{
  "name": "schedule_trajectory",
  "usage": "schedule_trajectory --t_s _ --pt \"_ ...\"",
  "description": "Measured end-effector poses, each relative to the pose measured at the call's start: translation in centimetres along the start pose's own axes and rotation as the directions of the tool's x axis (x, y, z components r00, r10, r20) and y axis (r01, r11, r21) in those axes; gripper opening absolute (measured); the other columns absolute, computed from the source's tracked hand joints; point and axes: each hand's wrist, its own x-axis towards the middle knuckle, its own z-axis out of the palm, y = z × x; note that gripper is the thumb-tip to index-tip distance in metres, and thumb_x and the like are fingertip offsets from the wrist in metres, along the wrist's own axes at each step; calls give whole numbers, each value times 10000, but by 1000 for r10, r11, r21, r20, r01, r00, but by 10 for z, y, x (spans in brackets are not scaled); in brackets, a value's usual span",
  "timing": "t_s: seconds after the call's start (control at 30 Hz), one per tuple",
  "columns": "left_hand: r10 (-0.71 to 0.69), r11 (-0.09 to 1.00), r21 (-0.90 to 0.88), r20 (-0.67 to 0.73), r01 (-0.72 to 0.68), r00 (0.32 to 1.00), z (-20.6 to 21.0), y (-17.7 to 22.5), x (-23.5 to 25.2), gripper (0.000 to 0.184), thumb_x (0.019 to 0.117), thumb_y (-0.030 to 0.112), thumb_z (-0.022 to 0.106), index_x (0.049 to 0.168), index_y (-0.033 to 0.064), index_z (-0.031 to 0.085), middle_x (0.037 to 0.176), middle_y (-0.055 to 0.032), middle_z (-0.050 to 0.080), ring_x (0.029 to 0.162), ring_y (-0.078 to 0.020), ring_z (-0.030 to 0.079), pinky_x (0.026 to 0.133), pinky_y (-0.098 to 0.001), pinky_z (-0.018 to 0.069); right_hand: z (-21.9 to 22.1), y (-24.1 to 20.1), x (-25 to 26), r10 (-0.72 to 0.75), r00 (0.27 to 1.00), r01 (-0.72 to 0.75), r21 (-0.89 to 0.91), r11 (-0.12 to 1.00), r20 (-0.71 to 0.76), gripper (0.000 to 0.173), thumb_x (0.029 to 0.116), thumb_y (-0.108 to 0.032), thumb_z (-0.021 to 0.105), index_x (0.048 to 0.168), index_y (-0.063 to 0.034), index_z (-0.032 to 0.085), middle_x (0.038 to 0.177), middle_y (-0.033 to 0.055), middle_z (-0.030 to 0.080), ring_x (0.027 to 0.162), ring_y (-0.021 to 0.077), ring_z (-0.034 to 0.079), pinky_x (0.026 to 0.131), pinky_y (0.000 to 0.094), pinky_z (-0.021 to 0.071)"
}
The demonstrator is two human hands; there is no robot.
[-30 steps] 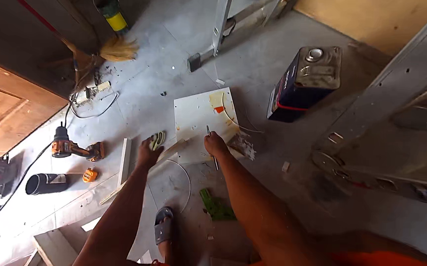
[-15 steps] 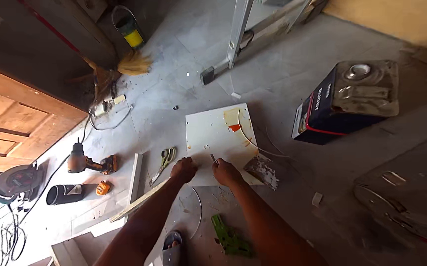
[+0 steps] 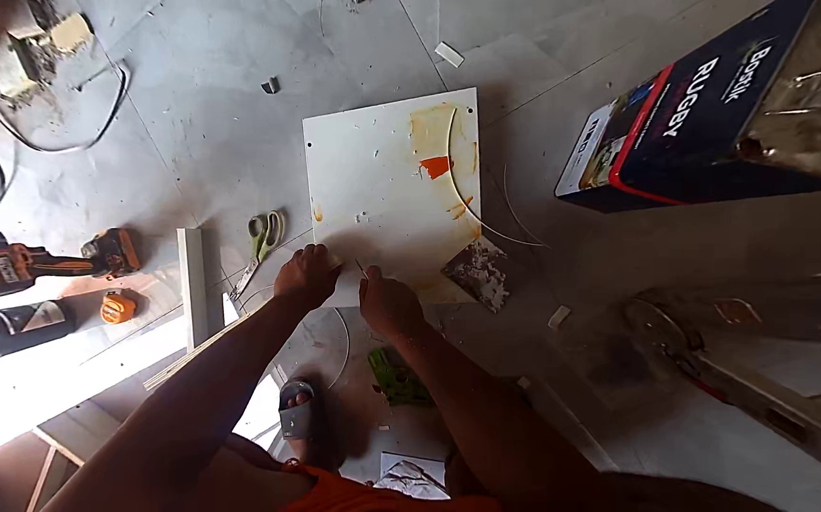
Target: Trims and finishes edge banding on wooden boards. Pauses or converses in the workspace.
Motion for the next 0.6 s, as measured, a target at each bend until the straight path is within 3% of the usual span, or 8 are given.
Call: schedule_trajectory --t_s 0.3,0.6 --pt "58 998 -36 -43 -60 997 4 -5 1 335 991 336 660 1085 18 618 1183 -190 643 1131 -393 642 832 -582 556 6 -25 15 26 1000 -26 7 1000 -9 408 1127 -376 329 1359 -93 508 1022 173 719 1029 358 717 830 519 575" --pt "84 995 -54 -34 -86 996 3 -7 0 335 984 345 671 1090 30 630 1196 -181 643 1146 -391 637 820 -581 560 6 -35 17 69 998 -69 -52 996 -9 384 1124 -323 354 1376 -77 504 1019 182 719 1010 368 721 810 524 580"
